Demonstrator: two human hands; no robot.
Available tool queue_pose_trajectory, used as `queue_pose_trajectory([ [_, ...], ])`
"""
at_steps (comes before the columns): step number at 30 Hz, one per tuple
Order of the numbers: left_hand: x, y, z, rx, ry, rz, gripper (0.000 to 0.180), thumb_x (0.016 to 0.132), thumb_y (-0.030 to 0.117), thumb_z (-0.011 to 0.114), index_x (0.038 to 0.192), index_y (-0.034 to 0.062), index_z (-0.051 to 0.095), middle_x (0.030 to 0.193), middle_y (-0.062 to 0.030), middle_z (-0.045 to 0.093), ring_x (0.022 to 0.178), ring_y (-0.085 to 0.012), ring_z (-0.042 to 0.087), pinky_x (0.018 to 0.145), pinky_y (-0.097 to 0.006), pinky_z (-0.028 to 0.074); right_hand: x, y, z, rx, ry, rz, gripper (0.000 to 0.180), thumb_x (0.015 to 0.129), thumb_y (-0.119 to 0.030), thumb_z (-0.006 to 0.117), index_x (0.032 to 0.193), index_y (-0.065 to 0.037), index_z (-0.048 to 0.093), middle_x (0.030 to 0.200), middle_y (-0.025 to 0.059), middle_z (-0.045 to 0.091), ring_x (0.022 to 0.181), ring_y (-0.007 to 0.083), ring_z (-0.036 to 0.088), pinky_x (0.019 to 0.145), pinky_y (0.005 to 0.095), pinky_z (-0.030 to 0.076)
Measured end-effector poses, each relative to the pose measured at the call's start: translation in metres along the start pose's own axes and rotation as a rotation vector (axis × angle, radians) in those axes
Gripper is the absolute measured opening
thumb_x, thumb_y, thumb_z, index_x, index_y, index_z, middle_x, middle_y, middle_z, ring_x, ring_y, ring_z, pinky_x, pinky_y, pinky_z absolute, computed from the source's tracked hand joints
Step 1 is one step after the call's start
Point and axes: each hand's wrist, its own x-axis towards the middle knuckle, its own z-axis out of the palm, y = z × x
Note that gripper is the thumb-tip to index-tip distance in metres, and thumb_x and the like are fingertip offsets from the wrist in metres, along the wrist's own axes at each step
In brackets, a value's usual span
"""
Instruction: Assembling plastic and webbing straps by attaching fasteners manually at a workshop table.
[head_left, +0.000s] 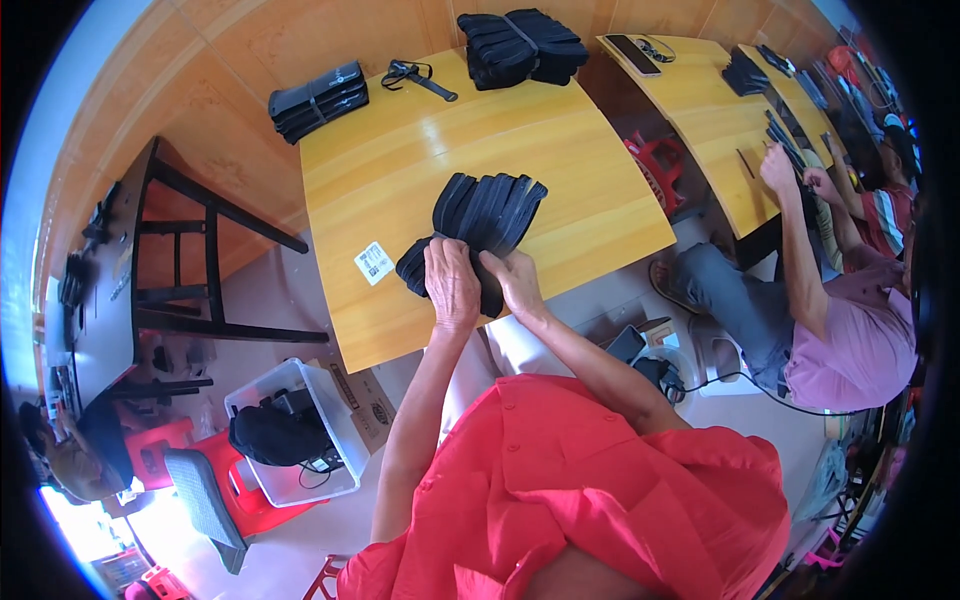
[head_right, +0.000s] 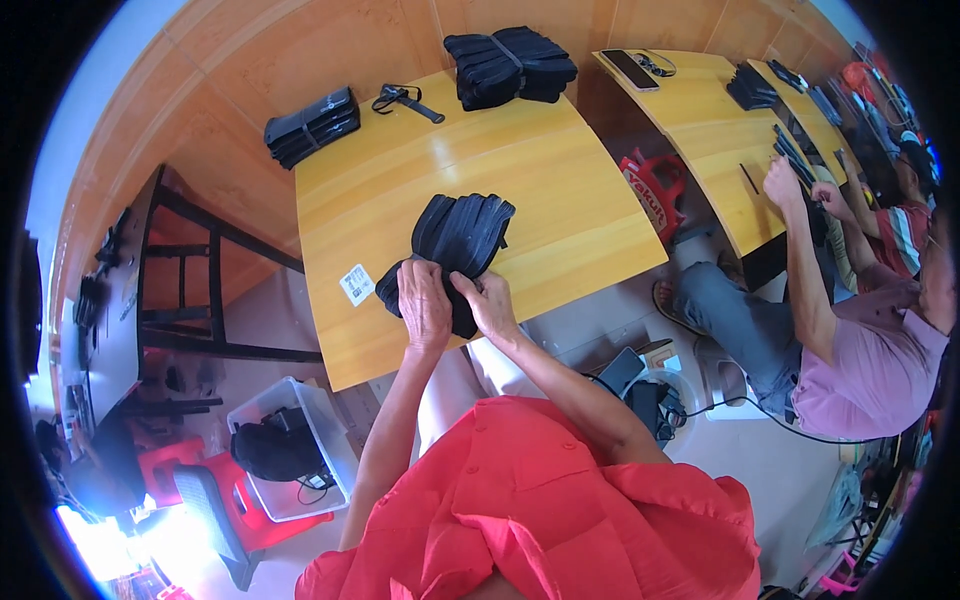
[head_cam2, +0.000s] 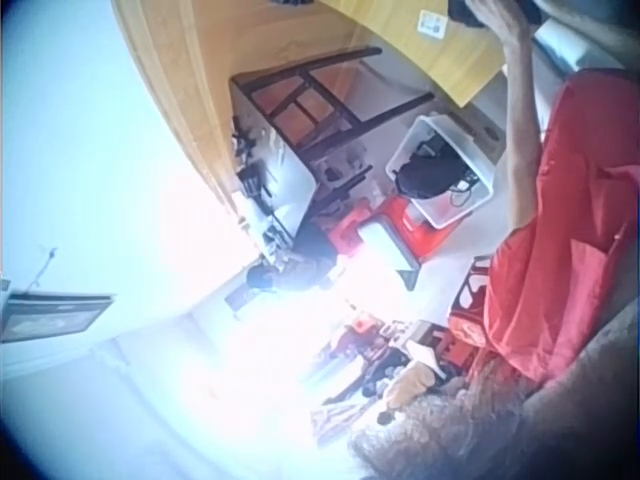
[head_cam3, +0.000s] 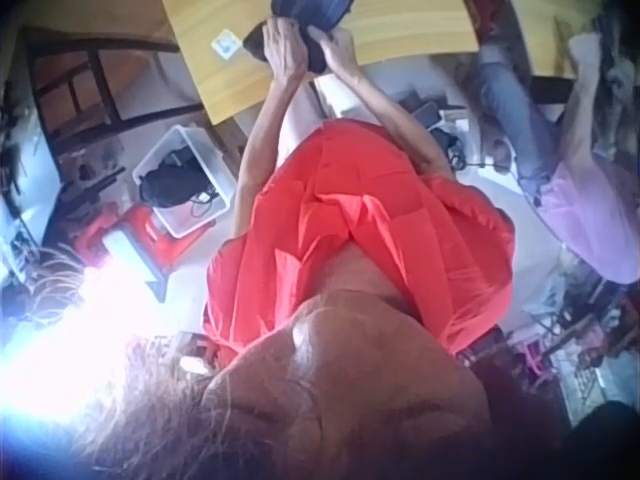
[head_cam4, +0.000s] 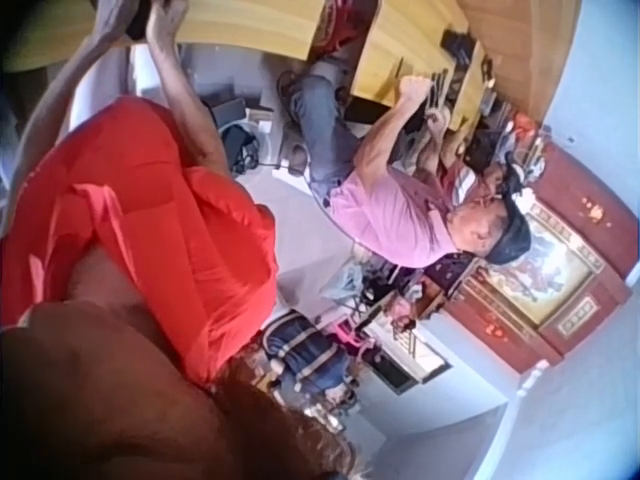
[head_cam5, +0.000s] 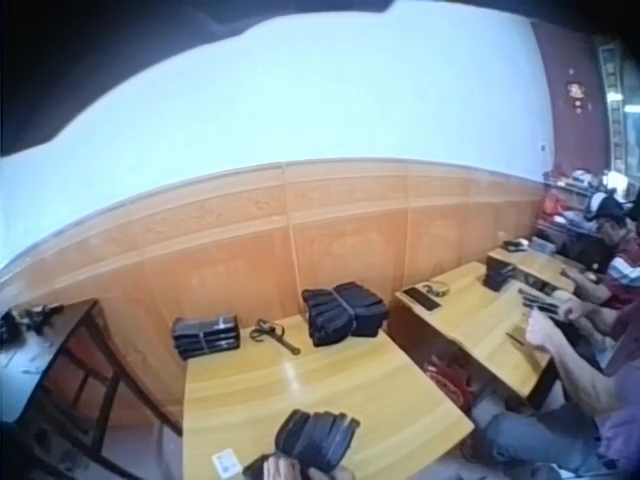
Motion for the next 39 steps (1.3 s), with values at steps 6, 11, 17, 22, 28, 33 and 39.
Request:
queue_pose_trajectory([
  [6,0.014,-0.014,-0.008,-0.11,-0.042,-0.161,0.005,0.082,0.004,0.052,0.082,-0.0004,0.05,0.079,-0.0163,0.053,0.074,-0.0343,0.053,0.067,-0.041,0.043,0.006,-0.006,-0.005,-0.1,-0.02,0.081,0.031,0.083,-0.026,0.062,0.078,0.004,0.062,0.06,-0.0024,0.05,0.054,0.0059,0.042,0.048,0.0255,0.034],
  [11,0.034,-0.042,-0.01,-0.229,-0.052,-0.484,0.01,0.085,0.007,0.05,0.079,-0.0005,0.052,0.063,-0.0147,0.056,0.059,-0.0297,0.058,0.058,-0.04,0.045,0.007,-0.015,-0.013,-0.108,-0.032,0.179,0.029,0.082,-0.022,0.062,0.084,0.007,0.062,0.069,0.0032,0.06,0.061,0.0092,0.054,0.055,0.0245,0.042],
  [17,0.047,-0.16,-0.058,-0.173,0.054,-0.509,0.012,0.086,0.007,0.051,0.078,-0.0004,0.057,0.06,-0.0102,0.058,0.049,-0.0163,0.057,0.045,-0.029,0.045,0.007,-0.027,0.006,0.084,-0.13,0.299,0.029,0.083,-0.013,0.058,0.104,0.007,0.056,0.093,0.0129,0.064,0.084,0.0159,0.061,0.076,0.0269,0.047],
  [22,0.037,-0.158,-0.061,-0.532,-0.185,-0.812,0.014,0.087,0.006,0.049,0.08,-0.002,0.058,0.065,-0.0073,0.061,0.053,-0.013,0.057,0.049,-0.023,0.048,0.01,-0.02,-0.001,0.082,-0.084,0.261,0.035,0.083,-0.011,0.058,0.112,0.008,0.05,0.1,0.0128,0.062,0.09,0.0172,0.06,0.084,0.0287,0.045],
  [28,0.03,-0.142,-0.066,-0.315,-0.131,-0.754,0.01,0.083,0.003,0.052,0.081,-0.0038,0.059,0.066,-0.0111,0.061,0.055,-0.0195,0.059,0.053,-0.032,0.048,0.014,-0.026,-0.002,0.134,-0.098,0.341,0.037,0.081,-0.009,0.059,0.113,0.008,0.05,0.103,0.0125,0.062,0.093,0.0159,0.059,0.086,0.029,0.044],
  [33,0.026,-0.092,-0.067,0.285,0.018,-0.449,0.021,0.079,0.003,0.054,0.1,-0.0018,0.055,0.091,-0.0171,0.06,0.074,-0.0317,0.059,0.069,-0.041,0.046,0.015,-0.024,-0.006,0.107,-0.105,0.336,0.038,0.081,-0.008,0.06,0.114,0.007,0.048,0.103,0.0115,0.062,0.093,0.015,0.059,0.086,0.0297,0.044],
  [39,0.015,-0.009,-0.047,-0.044,-0.082,-0.041,0.028,0.076,-0.001,0.054,0.104,-0.0009,0.055,0.104,-0.0168,0.053,0.097,-0.0324,0.051,0.083,-0.038,0.041,0.009,-0.023,0.001,0.085,-0.045,0.19,0.038,0.081,-0.005,0.06,0.115,0.005,0.046,0.103,0.0113,0.061,0.091,0.015,0.059,0.082,0.0283,0.046],
])
